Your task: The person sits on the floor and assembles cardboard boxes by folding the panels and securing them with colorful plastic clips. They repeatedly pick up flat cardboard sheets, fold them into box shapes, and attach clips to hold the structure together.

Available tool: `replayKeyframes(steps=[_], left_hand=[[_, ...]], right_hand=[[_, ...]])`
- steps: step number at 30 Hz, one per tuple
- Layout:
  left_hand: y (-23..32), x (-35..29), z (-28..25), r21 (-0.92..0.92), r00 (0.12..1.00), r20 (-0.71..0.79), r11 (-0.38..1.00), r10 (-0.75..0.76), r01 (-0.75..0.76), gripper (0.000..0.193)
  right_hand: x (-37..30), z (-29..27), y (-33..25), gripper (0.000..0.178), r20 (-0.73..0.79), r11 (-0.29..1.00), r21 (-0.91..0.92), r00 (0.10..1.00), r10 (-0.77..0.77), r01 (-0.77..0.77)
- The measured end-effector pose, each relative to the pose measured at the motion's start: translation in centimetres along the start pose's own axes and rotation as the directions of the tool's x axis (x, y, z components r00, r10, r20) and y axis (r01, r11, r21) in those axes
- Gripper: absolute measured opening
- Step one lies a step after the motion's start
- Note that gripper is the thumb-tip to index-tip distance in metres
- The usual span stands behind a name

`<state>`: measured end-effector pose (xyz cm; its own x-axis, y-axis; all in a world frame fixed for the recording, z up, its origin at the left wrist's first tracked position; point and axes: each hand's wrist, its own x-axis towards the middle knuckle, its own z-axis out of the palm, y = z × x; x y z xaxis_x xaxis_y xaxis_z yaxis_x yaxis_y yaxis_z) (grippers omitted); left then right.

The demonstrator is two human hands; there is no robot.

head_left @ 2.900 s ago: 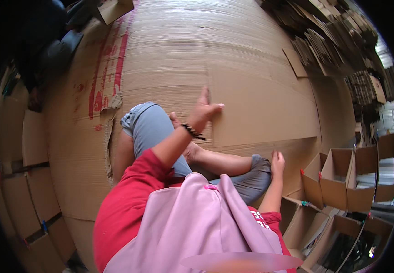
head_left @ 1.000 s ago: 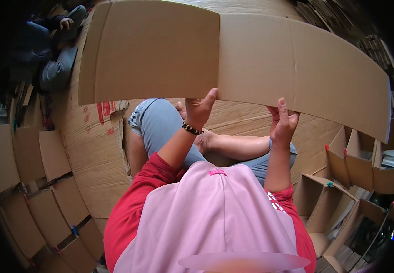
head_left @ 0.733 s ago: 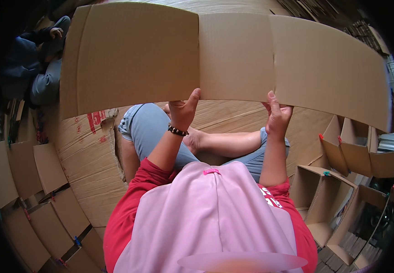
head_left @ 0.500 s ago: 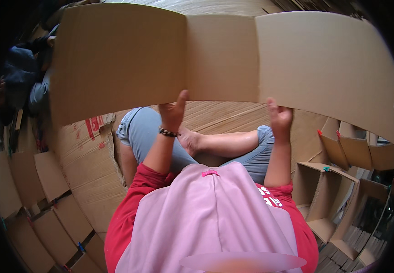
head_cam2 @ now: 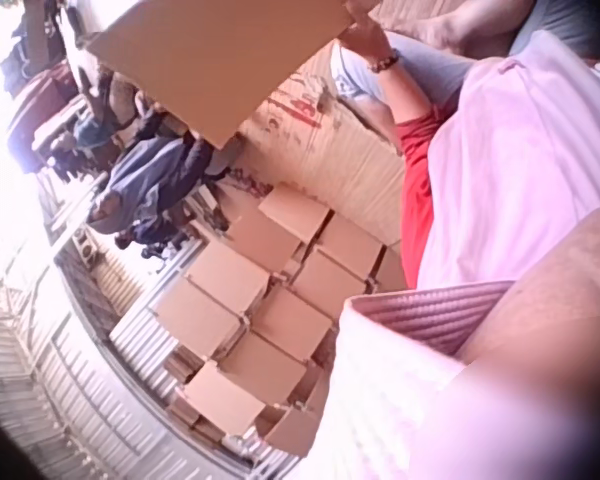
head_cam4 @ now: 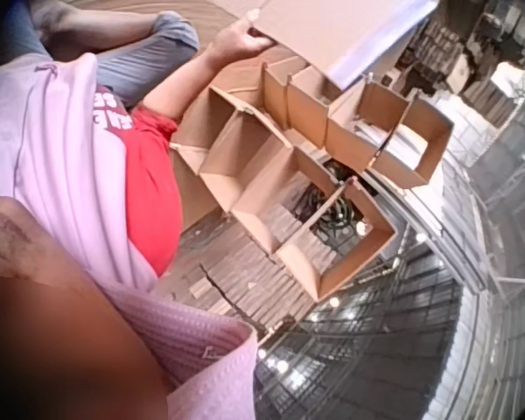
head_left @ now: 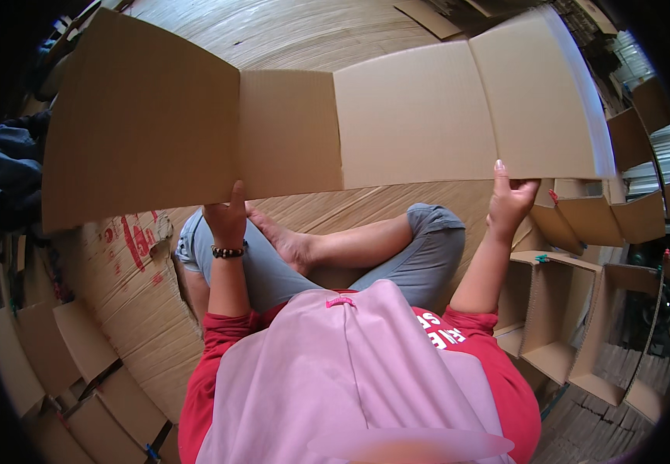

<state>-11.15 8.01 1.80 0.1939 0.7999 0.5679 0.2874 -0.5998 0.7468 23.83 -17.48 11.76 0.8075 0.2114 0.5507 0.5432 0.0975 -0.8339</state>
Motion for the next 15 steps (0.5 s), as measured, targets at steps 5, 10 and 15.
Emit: replayKeyframes(steps=[5,10,15], left_hand=[[0.7,2.5,-2.5,-0.509,0.940,0.018,0.806,-0.340,0.302,0.043],[0.9,4.0,-3.3,-0.399,0.975,0.169,0.894,-0.145,0.202,0.010],[2.2,0.8,4.5,-0.077,0.934,0.358,0.997,0.026,0.002,0.026]], right_hand=[[0.4,-1.5,0.5,0.027,0.119,0.820,-0.526,0.975,-0.190,0.224],[2.5,-0.4,-0.4,0.023,0.288,0.664,-0.503,0.831,-0.475,0.554],[2.2,4.2,-1.9,0.045,0.504,0.858,-0.337,0.844,-0.183,0.388]])
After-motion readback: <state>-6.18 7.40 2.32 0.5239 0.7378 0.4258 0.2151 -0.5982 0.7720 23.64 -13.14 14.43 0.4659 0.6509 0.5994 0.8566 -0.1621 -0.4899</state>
